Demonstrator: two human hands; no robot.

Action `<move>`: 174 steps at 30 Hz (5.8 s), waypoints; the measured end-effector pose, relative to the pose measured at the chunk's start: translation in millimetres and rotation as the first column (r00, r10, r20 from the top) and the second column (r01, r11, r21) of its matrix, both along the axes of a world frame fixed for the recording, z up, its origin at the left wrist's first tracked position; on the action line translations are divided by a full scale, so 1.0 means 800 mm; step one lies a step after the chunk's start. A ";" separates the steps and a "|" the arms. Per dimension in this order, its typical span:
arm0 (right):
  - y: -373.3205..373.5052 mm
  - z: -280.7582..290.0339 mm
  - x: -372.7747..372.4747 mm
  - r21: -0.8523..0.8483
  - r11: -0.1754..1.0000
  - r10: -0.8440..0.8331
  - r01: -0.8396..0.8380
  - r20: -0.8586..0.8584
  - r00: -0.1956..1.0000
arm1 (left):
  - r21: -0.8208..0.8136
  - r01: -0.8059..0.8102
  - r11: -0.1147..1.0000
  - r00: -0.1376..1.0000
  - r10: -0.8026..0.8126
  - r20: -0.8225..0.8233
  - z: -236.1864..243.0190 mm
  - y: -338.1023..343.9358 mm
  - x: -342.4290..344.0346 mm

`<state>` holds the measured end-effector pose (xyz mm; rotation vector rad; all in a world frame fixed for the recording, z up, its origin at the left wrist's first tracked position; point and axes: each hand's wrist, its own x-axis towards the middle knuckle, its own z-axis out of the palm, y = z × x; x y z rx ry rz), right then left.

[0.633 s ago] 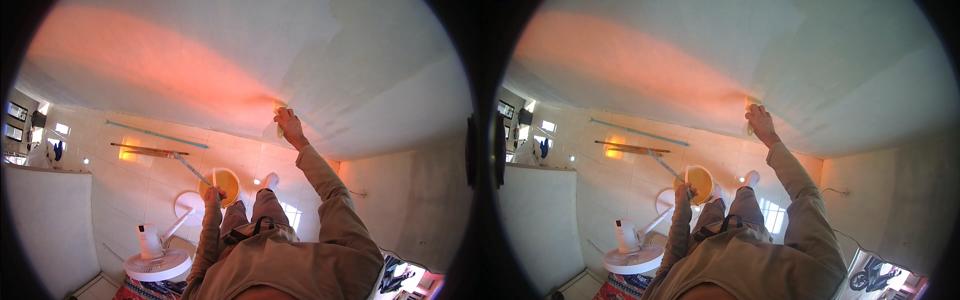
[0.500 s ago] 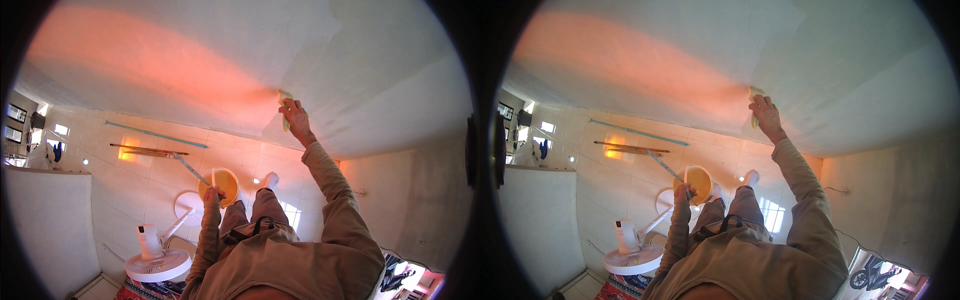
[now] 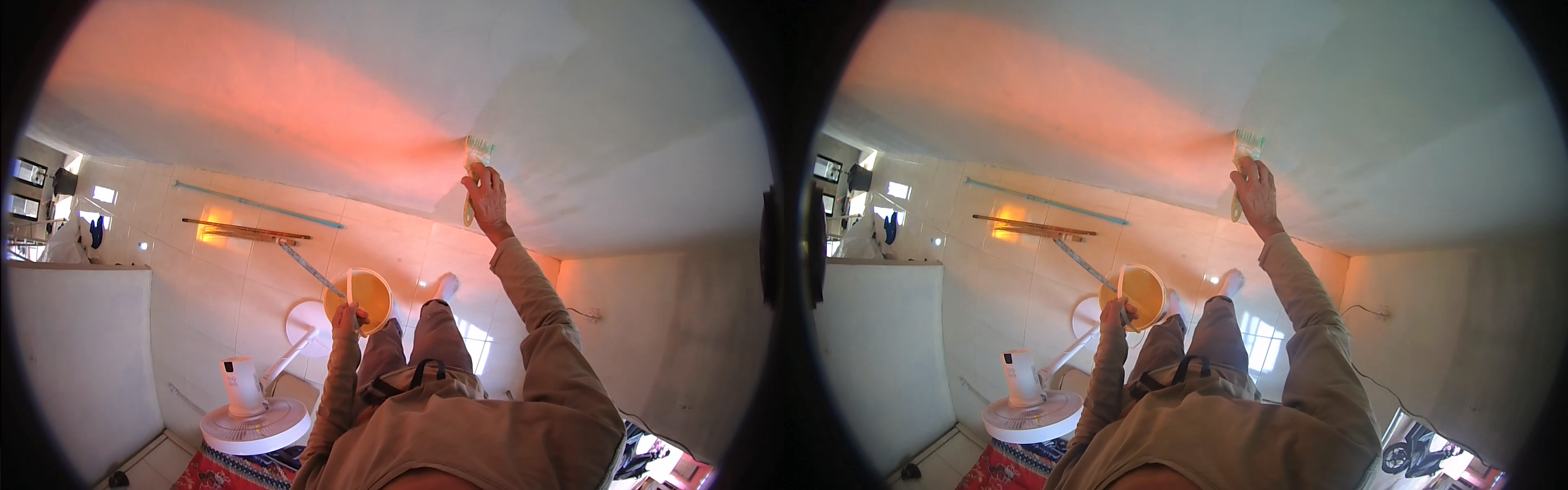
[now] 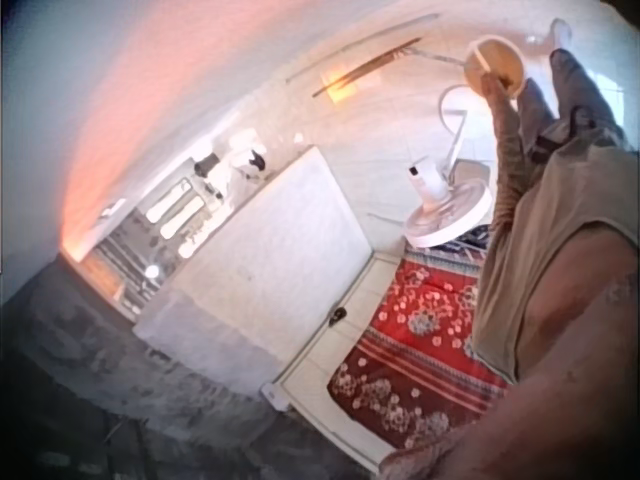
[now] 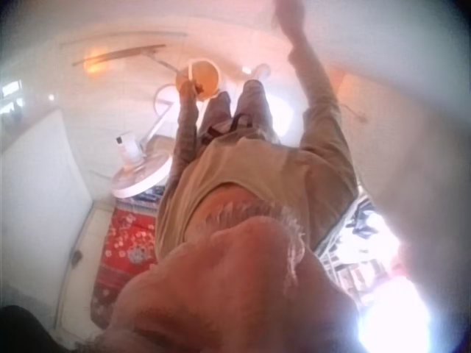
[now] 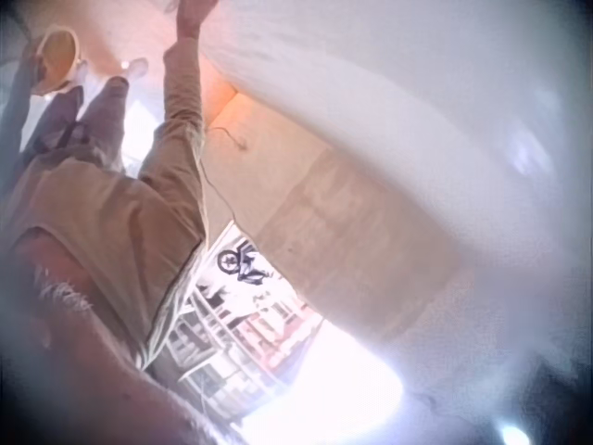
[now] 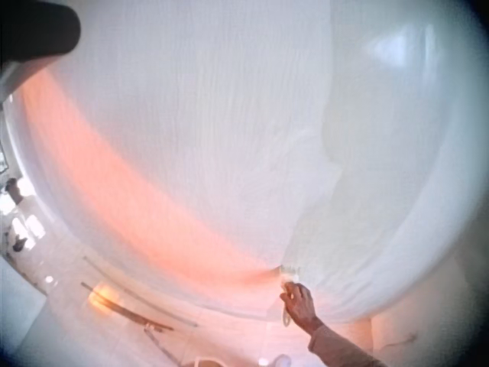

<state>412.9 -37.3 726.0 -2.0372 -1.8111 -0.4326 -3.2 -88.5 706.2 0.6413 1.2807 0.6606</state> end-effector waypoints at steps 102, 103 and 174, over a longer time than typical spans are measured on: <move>-0.005 0.331 -0.008 0.220 0.972 -0.032 -0.087 0.488 0.872 | 0.030 -0.047 0.998 0.990 0.043 0.132 -0.083 -0.023 -0.002; -0.007 0.317 -0.012 0.178 0.979 0.008 -0.098 0.449 0.893 | 0.027 -0.044 0.999 0.991 0.040 0.131 -0.089 -0.022 -0.003; -0.013 0.310 -0.016 0.206 0.970 0.002 -0.128 0.521 0.853 | 0.080 0.006 0.997 0.989 -0.018 0.148 -0.085 -0.021 -0.005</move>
